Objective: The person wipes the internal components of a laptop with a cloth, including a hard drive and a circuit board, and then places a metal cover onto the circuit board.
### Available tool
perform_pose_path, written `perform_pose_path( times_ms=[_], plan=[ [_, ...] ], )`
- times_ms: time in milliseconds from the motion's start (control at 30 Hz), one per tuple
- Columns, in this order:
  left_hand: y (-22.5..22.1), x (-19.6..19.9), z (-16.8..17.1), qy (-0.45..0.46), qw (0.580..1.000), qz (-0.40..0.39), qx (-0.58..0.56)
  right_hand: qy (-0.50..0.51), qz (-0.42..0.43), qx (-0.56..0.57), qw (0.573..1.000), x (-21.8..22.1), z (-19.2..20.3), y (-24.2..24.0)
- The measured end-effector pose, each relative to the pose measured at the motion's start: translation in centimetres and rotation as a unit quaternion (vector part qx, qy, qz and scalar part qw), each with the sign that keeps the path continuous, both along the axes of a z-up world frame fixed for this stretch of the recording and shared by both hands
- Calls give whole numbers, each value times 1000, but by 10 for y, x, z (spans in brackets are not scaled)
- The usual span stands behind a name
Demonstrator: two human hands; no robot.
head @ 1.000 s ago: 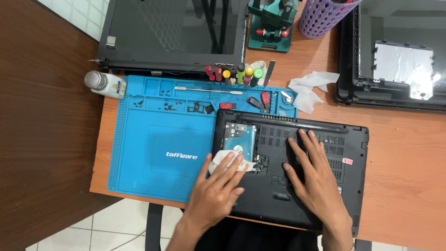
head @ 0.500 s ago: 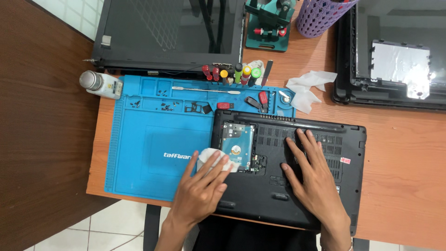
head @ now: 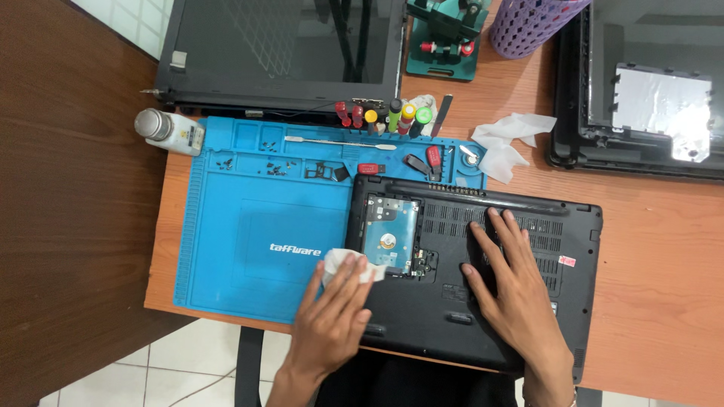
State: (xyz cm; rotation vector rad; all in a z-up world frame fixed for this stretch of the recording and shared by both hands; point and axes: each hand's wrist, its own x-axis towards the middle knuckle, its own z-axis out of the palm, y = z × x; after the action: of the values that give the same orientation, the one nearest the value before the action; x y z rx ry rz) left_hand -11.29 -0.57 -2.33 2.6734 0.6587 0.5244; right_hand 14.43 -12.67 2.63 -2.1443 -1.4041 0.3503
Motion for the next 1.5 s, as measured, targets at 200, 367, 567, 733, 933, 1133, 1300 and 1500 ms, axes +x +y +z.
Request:
perform_pose_path(
  times_ms=[200,367,567,733,933,1133,1300,1500],
  plan=[
    [-34,20,16,-23,989,-125,-69,-5,-4,7,1000,-1,0,-1],
    [-37,18,10,-24,992,-102,-67,-7,-3,1,1000,-1,0,0],
    [-20,1,3,-24,996,22,-83,-10,-4,-5,1000,-1,0,0],
    [4,25,10,-75,984,45,-155,-5,-9,-2,1000,-2,0,1],
    [2,17,18,-60,983,38,-170,-1,-7,1,1000,-2,1,1],
    [-3,18,24,-62,981,60,-172,-11,-1,5,1000,0,-2,0],
    [36,54,22,-101,981,54,-159,-10,-4,0,1000,0,-2,0],
    [27,43,24,-90,982,57,-159,-10,-6,4,1000,0,-3,0]
  ],
)
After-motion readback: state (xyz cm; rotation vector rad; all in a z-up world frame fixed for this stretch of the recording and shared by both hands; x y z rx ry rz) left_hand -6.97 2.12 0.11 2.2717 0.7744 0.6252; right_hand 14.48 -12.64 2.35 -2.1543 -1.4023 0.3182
